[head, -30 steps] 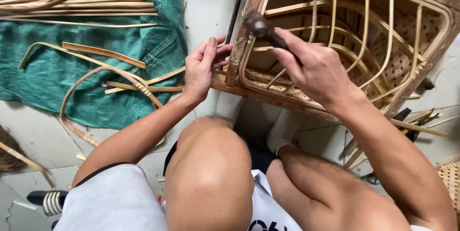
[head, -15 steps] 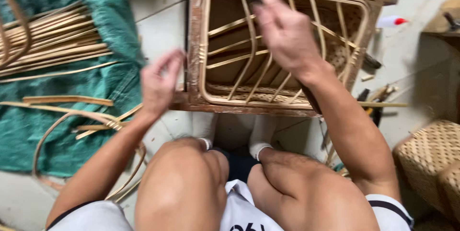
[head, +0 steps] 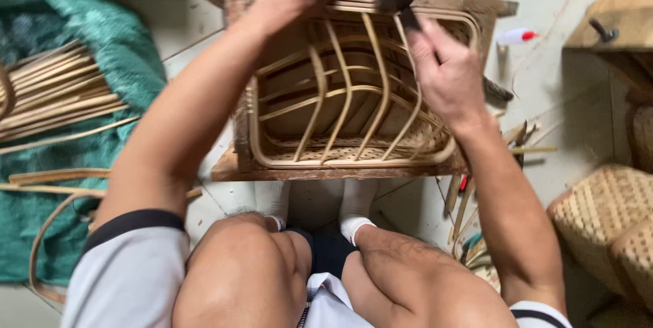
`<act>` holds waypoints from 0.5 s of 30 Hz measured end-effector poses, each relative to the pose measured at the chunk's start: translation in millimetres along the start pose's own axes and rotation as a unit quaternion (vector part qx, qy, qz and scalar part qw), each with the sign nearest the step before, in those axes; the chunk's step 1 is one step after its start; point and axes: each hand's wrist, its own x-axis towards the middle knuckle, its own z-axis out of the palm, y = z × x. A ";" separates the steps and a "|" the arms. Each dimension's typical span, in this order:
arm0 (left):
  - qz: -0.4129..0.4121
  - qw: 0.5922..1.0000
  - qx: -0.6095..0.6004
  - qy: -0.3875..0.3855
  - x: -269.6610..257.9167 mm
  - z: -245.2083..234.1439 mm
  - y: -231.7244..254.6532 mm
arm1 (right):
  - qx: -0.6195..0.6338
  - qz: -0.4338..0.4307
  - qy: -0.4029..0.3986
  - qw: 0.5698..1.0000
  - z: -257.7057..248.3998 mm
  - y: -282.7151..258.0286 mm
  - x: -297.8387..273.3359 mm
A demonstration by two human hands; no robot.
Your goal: The person is weaving a basket using thin wooden strips. They insert strips into a wooden mold, use a hammer to secure them, and apply glue to the joints. The person adjusts the strips and uses pliers to trim excess material.
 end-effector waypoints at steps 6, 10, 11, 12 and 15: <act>0.042 0.999 0.015 0.008 8.4 -25.9 30.7 | 0.043 0.034 0.087 0.995 -49.2 38.8 -24.2; -0.066 0.993 -0.060 -0.072 37.6 -23.1 90.9 | 0.034 0.010 0.094 0.995 -58.3 57.4 -32.4; -0.071 0.993 -0.062 -0.077 39.7 -23.7 93.5 | 0.042 0.021 0.099 0.994 -59.4 59.6 -33.8; -0.075 0.991 -0.066 -0.089 37.6 -20.2 97.6 | 0.025 0.014 0.096 0.995 -59.1 62.6 -34.4; 0.017 0.999 -0.030 0.019 25.4 -19.3 89.1 | 0.013 0.041 0.094 0.995 -66.0 66.7 -34.8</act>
